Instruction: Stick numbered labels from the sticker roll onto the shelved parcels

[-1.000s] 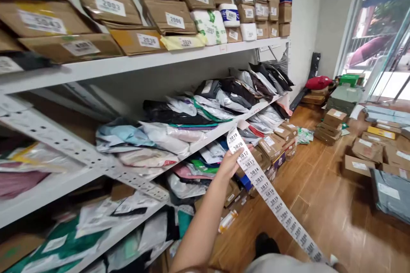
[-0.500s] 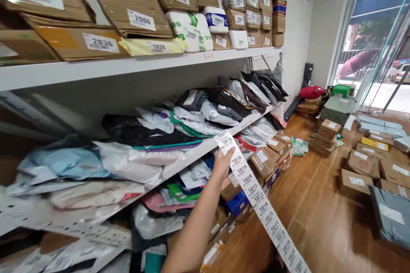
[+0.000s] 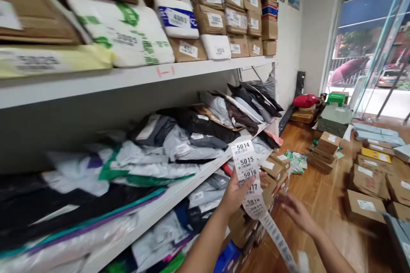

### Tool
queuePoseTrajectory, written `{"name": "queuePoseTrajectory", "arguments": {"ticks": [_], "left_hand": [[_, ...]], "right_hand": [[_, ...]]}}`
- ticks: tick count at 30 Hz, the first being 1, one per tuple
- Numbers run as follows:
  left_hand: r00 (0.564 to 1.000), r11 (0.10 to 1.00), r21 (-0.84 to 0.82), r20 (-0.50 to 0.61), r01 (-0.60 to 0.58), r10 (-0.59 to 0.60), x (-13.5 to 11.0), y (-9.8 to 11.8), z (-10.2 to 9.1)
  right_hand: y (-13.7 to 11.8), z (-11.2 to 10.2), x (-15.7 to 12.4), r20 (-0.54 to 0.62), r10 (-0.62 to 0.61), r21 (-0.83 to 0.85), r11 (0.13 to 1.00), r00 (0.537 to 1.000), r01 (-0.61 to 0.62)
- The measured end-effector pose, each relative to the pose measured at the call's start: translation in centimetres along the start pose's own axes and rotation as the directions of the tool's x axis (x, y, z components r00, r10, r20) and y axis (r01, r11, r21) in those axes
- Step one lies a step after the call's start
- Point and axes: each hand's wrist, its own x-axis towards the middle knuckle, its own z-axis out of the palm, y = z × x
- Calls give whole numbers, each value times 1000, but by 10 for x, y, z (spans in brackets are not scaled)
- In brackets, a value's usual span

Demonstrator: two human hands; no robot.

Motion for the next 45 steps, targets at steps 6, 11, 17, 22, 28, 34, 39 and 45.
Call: {"name": "queuePoseTrajectory", "arguments": {"ticks": [6,11,17,22,28,34,39,45], "left_hand": [[993,982,182,100,42,-61,33,-8,23],[986,929,351,-72,-118,152,70,-12,41],[840,728,636,-227,-255,493,136,-15,67],[745,421,847,-45,-325,665,189,-12,98],[653,48,928,224,-371,724,242,3,114],[662,-39,945,258,-326,704,285,38,97],[720,98,953,148,-288,678,318,71,70],[788,518,822,-149,-237,597,378,89,36]], "right_hand": [[-105,15,101,-88,-344,251,900,935,355],[-109,-1,157,-138,-374,216,893,917,396],[-94,-63,216,68,-544,-100,830,836,548],[-106,-123,272,284,-736,-253,562,615,788],[-114,-160,334,433,-805,-123,394,406,911],[-134,-149,389,430,-826,-27,392,365,920],[-145,-124,439,434,-693,90,669,576,738],[-137,-106,530,496,-77,466,864,865,-191]]}}
